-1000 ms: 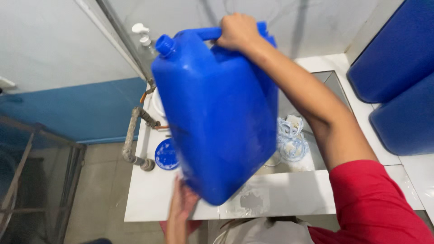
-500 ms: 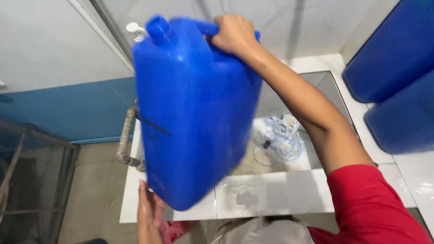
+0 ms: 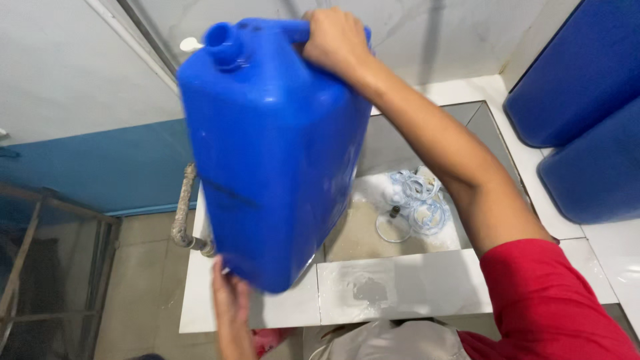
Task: The person cleans a blue plastic container by cutting off its label with scissors, scrubbing the exterior and interior with a sponge and soap, and rinsing it thoroughly. They also use a toothbrush to clean the cap and a small spout before rinsing and reassembling the container.
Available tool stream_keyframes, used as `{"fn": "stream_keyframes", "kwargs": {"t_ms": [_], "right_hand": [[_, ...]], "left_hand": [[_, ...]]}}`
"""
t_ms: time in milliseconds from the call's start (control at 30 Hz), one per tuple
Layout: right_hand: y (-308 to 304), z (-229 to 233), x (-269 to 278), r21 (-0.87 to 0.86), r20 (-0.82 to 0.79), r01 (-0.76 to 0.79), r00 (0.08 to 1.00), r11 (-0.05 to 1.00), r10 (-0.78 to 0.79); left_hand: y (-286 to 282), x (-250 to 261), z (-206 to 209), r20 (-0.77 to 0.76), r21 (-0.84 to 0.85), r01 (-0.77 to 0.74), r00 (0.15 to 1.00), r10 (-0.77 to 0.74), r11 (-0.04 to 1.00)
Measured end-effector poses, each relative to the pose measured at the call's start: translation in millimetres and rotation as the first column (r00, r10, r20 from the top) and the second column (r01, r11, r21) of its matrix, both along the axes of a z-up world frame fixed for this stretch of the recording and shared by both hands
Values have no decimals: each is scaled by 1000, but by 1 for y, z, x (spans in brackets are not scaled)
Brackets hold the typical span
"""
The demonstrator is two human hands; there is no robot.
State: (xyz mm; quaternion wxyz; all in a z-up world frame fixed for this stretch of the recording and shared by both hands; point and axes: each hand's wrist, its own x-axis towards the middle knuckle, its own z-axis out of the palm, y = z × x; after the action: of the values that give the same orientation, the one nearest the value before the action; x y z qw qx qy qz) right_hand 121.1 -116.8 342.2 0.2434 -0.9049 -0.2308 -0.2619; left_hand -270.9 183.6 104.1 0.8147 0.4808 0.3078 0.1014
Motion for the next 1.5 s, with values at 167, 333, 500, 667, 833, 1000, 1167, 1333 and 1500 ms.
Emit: {"fn": "stream_keyframes", "kwargs": {"t_ms": [167,333,500,667,833,1000,1167,1333,1500], "right_hand": [[3,-8,-9,-206,-40,72,996,976,-82],[5,-11,-2,-109,-62,27,998,994,-33],[-1,-7,0,73,106,-73,992,995,65],[17,-6,-6,-218,-130,19,990,976,-49],[14,-9,9,33,36,-23,999,999,21],[15,-15,-2,-141,1,27,1000,990,-27],[18,-18,-12,-43,-29,-43,999,998,42],[10,-13,-4,81,224,-139,968,987,118],[11,-5,-22,-213,-119,49,990,976,-75]], "left_hand": [[-68,1,-25,37,-385,46,999,-34,922],[-3,-38,23,-66,-1,-62,996,62,998],[-27,15,-14,133,-96,-42,990,55,994],[-33,-33,-15,-69,-394,-73,996,49,916],[17,-19,-14,23,24,-176,984,175,984],[-49,-7,-32,38,-343,-83,994,102,936],[2,-50,29,-31,-107,-130,991,127,986],[-20,1,-16,45,-109,-110,992,115,988],[-28,-38,-17,-2,-326,-46,999,48,944]]}}
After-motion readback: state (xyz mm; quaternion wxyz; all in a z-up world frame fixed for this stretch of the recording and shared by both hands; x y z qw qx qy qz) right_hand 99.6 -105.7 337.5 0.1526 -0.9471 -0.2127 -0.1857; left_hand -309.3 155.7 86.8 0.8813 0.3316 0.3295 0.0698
